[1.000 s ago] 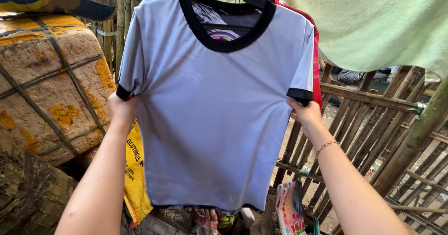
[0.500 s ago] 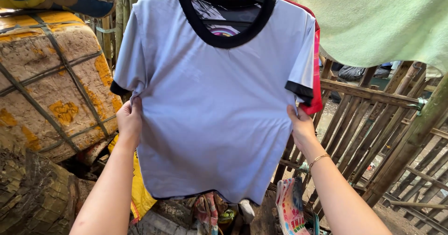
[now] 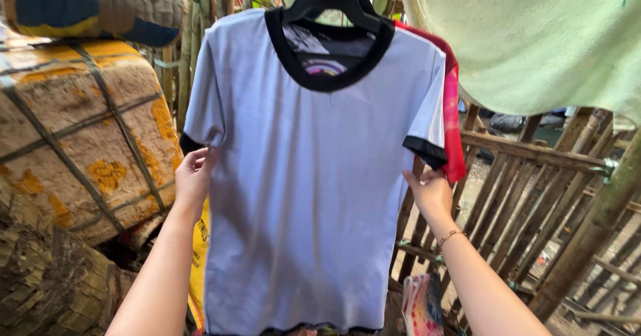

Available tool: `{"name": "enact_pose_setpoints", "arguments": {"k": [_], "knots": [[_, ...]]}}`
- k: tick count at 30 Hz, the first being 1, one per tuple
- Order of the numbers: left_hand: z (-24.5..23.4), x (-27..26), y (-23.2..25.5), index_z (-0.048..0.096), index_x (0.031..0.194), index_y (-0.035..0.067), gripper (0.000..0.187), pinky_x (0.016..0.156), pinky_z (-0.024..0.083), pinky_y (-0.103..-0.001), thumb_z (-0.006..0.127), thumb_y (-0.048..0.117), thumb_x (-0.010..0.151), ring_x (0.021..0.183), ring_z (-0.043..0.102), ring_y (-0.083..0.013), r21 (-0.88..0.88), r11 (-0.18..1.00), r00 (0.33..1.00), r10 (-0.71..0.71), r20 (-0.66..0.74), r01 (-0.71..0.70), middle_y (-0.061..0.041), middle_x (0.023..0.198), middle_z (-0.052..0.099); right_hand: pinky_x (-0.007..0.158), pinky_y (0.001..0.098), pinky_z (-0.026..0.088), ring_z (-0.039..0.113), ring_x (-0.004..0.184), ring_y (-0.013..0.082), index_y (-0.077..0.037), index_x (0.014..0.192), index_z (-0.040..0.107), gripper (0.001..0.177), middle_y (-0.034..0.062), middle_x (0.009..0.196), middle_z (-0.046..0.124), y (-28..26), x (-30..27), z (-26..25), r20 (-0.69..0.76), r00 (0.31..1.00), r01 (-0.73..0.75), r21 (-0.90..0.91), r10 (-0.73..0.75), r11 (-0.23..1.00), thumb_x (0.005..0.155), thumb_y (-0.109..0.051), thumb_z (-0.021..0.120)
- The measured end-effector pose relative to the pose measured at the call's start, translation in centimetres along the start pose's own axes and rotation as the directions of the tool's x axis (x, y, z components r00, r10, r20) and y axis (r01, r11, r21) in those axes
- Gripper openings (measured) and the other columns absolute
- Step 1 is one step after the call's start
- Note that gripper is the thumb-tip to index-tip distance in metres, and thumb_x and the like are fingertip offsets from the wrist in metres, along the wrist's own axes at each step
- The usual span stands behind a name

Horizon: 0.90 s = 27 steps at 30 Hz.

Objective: Hanging shirts on a rod using plastic hangers

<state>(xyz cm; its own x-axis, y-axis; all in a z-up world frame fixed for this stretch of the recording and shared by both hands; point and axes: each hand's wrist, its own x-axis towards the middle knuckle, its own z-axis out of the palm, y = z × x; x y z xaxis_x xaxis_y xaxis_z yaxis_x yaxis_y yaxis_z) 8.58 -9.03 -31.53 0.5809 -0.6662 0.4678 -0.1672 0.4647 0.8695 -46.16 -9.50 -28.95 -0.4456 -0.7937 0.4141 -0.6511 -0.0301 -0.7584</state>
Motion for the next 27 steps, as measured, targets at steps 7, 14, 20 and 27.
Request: {"name": "enact_pose_setpoints", "arguments": {"k": [7, 14, 20, 27], "knots": [[-0.6, 5.8, 2.1, 0.067, 0.099, 0.026, 0.019, 0.057, 0.054, -0.018, 0.079, 0.039, 0.092, 0.068, 0.068, -0.0082, -0.209, 0.978, 0.981, -0.039, -0.191, -0.002, 0.002, 0.081, 0.069, 0.045, 0.0403, 0.063, 0.058, 0.042, 0.0231, -0.005, 0.087, 0.074, 0.041, 0.0135, 0.056, 0.055, -11.0, -5.2, 0.6, 0.335, 0.941, -0.119, 0.488, -0.059, 0.864, 0.098, -0.042, 0.063], [-1.9, 6.2, 7.9, 0.058, 0.118, 0.017, 0.044, 0.064, 0.052, -0.02, 0.081, 0.038, 0.088, 0.078, 0.061, -0.0083, -0.235, 0.962, 0.903, 0.027, -0.429, -0.141, 0.001, 0.092, 0.062, 0.06, 0.0339, 0.062, 0.069, 0.064, 0.02, -0.013, 0.094, 0.077, 0.025, 0.0106, 0.074, 0.07, -22.0, -5.5, -2.0, 0.113, 0.813, 0.446, 0.508, -0.571, 0.737, 0.1, -0.032, 0.062], [-3.1, 9.0, 7.9, 0.066, 0.106, 0.02, 0.023, 0.064, 0.047, -0.021, 0.072, 0.03, 0.087, 0.073, 0.058, -0.0079, -0.366, 0.918, 0.896, -0.03, -0.442, -0.15, 0.002, 0.087, 0.06, 0.084, 0.043, 0.054, 0.066, 0.091, 0.0335, -0.012, 0.105, 0.072, 0.014, 0.0152, 0.094, 0.066, -30.9, -3.5, -2.6, -0.229, 0.507, 0.857, 0.238, -0.831, 0.457, 0.099, -0.022, 0.064], [-2.1, 3.2, 15.6, 0.058, 0.134, 0.008, 0.082, 0.069, 0.052, -0.027, 0.047, 0.078, 0.094, 0.084, 0.067, -0.0161, -0.074, 0.893, 0.881, -0.421, 0.217, 0.445, -0.009, 0.113, 0.073, 0.1, 0.0344, 0.054, 0.067, 0.118, 0.0169, -0.019, 0.138, 0.061, 0.049, 0.0051, 0.125, 0.072, -36.1, -0.5, 1.0, 0.137, 0.743, 0.587, 0.337, -0.655, 0.736, 0.095, -0.043, 0.067]]}}
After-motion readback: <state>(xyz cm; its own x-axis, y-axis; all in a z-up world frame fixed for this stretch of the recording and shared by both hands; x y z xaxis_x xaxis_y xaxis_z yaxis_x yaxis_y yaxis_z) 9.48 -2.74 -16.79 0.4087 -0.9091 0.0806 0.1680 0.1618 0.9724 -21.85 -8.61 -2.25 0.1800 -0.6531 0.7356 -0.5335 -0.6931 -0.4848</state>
